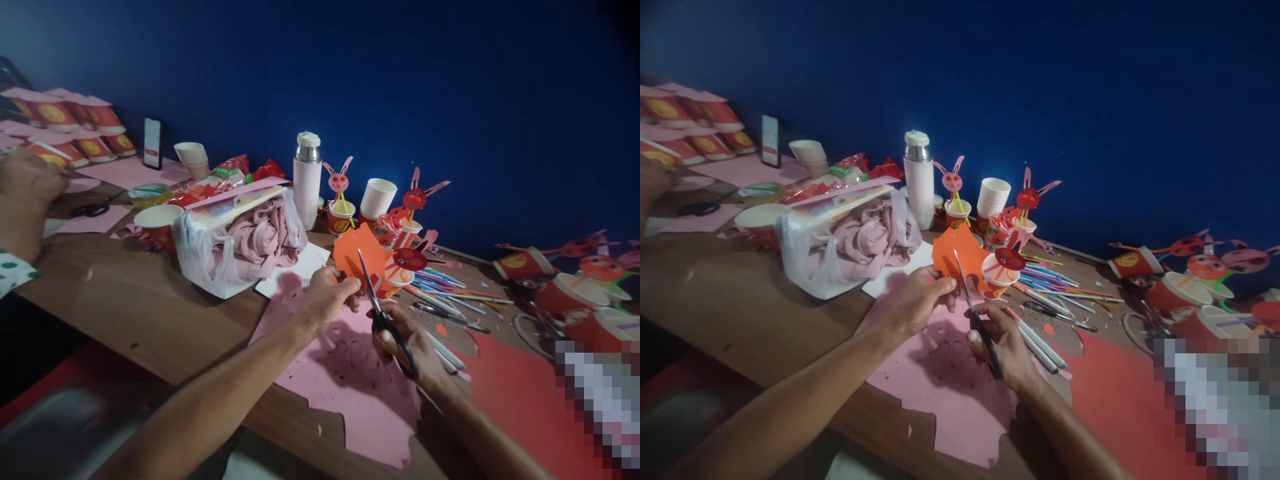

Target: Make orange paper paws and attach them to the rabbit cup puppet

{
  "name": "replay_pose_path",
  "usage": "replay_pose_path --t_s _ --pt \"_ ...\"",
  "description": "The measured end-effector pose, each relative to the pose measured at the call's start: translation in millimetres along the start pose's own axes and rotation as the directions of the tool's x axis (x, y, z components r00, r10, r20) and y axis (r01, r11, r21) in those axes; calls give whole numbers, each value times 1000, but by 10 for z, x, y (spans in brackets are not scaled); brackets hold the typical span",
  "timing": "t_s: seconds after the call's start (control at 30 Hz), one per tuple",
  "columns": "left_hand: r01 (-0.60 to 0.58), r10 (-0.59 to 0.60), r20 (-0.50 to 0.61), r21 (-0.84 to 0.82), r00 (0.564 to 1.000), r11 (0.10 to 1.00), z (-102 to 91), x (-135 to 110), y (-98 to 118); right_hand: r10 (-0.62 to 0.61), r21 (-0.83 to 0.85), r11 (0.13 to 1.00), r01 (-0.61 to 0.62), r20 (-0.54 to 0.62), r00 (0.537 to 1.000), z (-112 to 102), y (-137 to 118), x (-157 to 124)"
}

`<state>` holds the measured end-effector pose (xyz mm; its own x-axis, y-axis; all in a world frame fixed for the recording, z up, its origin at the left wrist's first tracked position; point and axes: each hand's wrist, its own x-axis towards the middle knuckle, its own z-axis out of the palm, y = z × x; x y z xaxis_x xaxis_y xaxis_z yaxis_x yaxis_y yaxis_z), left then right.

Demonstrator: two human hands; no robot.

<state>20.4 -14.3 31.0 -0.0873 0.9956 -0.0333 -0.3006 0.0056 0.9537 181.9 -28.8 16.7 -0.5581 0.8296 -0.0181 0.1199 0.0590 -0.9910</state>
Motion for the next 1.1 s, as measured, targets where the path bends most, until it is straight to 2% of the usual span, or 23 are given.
replay_pose_path --t_s 0.23,0.4,0.67,1.1 --pt "4 -4 6 12 1000 1000 -7 6 13 54 -24 998 -54 -11 998 -21 -2 -10" --pt "22 -22 12 -4 1000 1000 -12 -8 39 21 -52 998 -22 -5 1000 -29 -14 -4" --pt "65 -65 15 25 998 998 -2 -33 133 14 6 1000 -14 35 999 -61 -11 21" --pt "74 -74 116 2 991 997 -63 23 58 -17 -16 1000 18 67 998 -121 4 27"
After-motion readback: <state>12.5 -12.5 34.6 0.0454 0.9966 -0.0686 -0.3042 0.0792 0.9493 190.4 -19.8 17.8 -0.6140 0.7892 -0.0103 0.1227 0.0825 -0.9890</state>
